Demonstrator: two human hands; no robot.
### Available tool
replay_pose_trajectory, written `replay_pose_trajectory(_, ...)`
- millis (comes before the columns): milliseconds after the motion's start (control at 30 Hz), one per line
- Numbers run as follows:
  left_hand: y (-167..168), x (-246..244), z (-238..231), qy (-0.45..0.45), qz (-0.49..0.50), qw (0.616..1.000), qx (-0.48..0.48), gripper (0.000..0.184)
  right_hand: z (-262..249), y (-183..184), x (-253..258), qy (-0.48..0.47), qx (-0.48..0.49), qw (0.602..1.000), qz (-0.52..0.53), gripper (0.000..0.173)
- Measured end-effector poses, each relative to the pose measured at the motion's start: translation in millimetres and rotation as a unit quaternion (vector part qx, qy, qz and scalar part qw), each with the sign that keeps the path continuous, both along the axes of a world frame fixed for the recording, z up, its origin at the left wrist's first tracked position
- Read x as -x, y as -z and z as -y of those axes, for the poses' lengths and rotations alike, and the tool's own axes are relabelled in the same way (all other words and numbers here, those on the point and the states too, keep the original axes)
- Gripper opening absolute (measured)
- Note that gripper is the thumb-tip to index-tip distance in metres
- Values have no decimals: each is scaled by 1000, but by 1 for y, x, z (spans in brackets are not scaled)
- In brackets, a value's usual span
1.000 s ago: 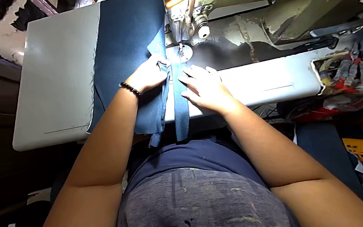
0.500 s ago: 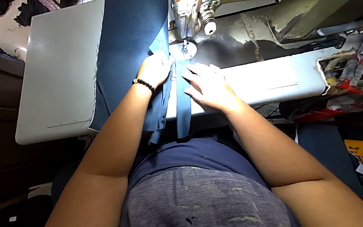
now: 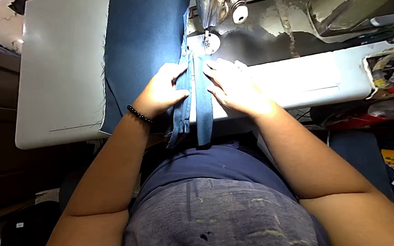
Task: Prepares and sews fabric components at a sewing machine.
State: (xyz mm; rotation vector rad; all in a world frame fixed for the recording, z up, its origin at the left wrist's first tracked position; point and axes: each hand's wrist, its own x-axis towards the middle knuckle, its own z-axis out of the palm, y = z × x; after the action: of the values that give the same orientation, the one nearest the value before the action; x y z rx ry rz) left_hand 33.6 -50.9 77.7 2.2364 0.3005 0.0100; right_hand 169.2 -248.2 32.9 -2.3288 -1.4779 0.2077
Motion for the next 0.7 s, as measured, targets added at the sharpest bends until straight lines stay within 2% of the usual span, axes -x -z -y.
replay_pose_trajectory(67, 0, -11, 8, 20, 9, 999, -33, 71, -1, 0, 2, 0, -9, 1000, 14, 52)
replay_pose_trajectory(200, 7, -33, 31, 19, -68, 992, -101, 80, 0, 4, 1, 1, -17, 1000, 27, 49)
replay_pose_trajectory(467, -8, -43, 35, 31, -117, 983, -141, 79, -1, 3, 0, 27, -40, 999, -12, 49)
replay_pose_trajectory(700, -9, -49, 39, 39, -127, 975, -177, 75, -1, 2, 1, 28, -34, 999, -3, 46)
